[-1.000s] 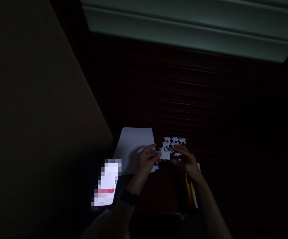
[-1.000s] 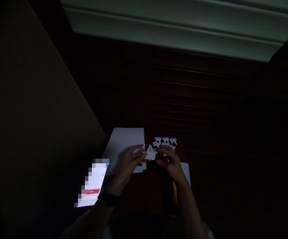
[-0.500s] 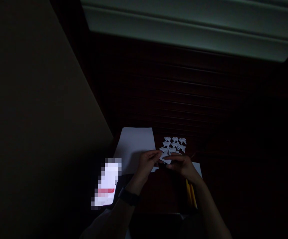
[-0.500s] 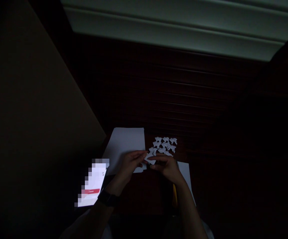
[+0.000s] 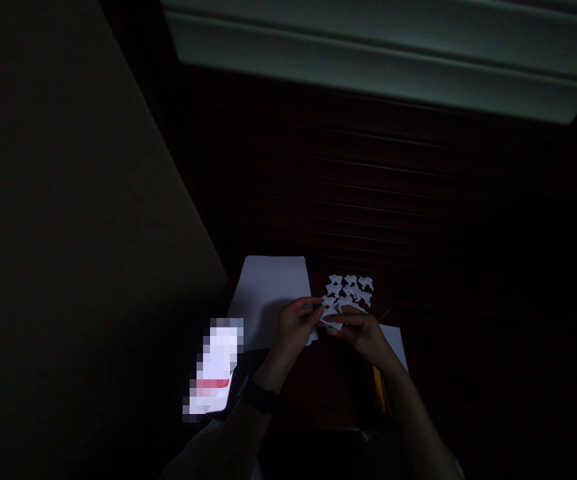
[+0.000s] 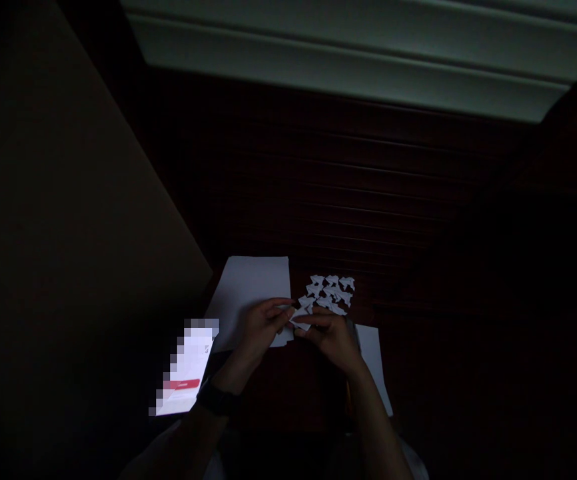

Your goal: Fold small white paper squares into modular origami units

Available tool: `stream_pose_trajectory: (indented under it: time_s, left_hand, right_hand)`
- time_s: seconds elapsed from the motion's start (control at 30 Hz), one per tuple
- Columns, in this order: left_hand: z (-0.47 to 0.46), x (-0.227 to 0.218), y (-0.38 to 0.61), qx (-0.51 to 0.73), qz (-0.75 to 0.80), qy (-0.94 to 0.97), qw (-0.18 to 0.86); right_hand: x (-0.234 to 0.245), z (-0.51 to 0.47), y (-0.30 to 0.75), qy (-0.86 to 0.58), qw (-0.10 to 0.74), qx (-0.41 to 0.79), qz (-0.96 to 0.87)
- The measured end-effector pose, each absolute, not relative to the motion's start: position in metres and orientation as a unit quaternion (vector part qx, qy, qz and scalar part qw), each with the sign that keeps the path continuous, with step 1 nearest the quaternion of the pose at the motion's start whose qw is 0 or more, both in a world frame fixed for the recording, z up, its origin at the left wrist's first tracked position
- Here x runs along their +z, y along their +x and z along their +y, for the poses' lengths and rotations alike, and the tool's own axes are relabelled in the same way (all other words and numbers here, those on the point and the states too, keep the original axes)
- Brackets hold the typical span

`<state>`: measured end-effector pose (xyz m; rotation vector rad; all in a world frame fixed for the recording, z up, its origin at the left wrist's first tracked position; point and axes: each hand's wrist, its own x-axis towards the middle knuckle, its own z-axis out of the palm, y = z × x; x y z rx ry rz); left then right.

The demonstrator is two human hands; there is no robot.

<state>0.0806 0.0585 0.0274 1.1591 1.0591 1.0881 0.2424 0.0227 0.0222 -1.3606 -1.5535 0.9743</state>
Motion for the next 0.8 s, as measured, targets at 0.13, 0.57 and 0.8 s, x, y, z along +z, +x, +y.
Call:
stream_pose_trajectory:
  time_s: [0.13, 0.57, 0.8]
  left_hand:
    - [0.059, 0.027, 0.083, 0.481, 0.46, 0.497, 0.557]
    - [0.051, 0.026, 0.09, 0.509, 0.444, 0.539, 0.504]
    - [0.053, 0.019, 0.091, 0.51, 0.431, 0.551, 0.501]
  right_hand:
    - [0.022, 0.024, 0.24, -0.56, 0.446, 0.363, -0.596]
    - [0.02, 0.024, 0.223, -0.584, 0.57, 0.275, -0.509]
    - [0.019, 0.023, 0.228, -0.608, 0.559, 0.26, -0.5]
